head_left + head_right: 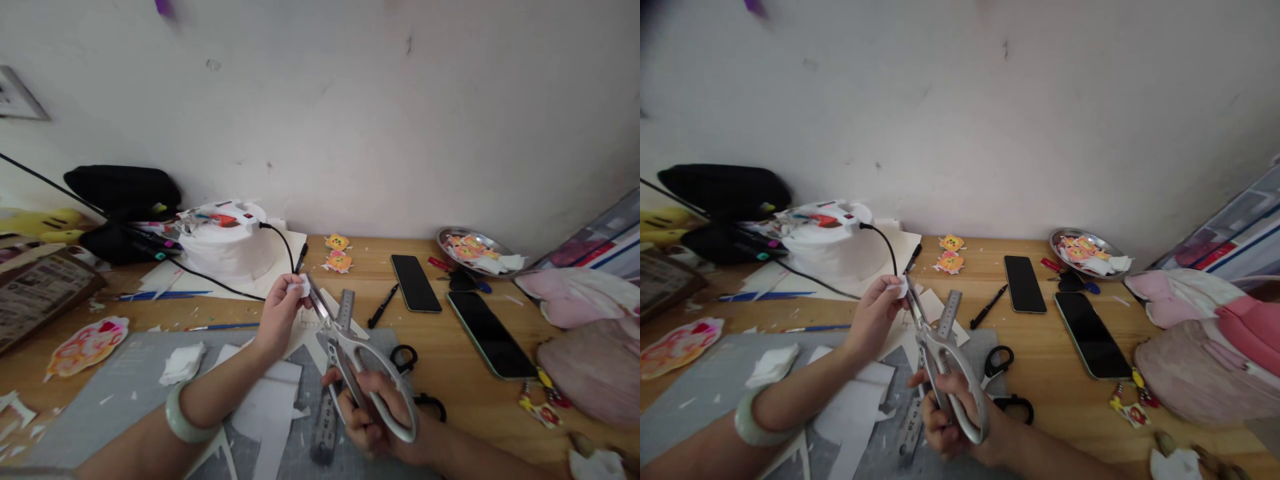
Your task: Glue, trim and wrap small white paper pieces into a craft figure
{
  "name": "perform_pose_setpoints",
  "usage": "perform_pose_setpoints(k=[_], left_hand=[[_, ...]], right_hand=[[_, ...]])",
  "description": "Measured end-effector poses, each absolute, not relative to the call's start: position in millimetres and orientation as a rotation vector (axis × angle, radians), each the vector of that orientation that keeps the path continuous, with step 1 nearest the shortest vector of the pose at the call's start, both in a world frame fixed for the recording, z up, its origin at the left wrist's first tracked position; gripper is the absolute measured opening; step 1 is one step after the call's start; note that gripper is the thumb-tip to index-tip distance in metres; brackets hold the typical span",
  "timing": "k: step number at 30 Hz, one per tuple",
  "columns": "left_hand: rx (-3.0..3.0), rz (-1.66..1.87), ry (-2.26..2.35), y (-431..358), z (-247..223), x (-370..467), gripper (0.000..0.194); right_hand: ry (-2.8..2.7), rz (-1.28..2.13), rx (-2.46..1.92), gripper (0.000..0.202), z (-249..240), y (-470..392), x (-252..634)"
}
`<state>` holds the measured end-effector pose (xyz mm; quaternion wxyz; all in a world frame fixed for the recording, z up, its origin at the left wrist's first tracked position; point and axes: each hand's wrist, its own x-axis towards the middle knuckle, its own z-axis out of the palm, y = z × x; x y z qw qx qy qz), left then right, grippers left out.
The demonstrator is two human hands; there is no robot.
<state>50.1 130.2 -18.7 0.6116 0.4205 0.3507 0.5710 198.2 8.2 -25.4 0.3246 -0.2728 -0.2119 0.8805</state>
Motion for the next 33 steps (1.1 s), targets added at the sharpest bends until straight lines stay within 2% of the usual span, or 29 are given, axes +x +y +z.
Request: perform_pose_setpoints(k=[4,11,18,33], left_hand=[[0.978,1.325,0.832,131,-21,49,0.014],[0.996,1.303,0.854,130,-20,48,0.017],[0.981,1.297,0.839,131,-20,48,0.017],[0.928,1.339,0.699,131,-21,50,0.014]], right_hand=[[-0.561,2.339,-0.628,0.051,-31,7,200],[-0.561,2.360,-0.585,0.052,-34,5,202],[-0.736,2.275,-0.750,0.037,-31,7,203],[-0.743,2.248,-0.782,0.036,-21,8,201]])
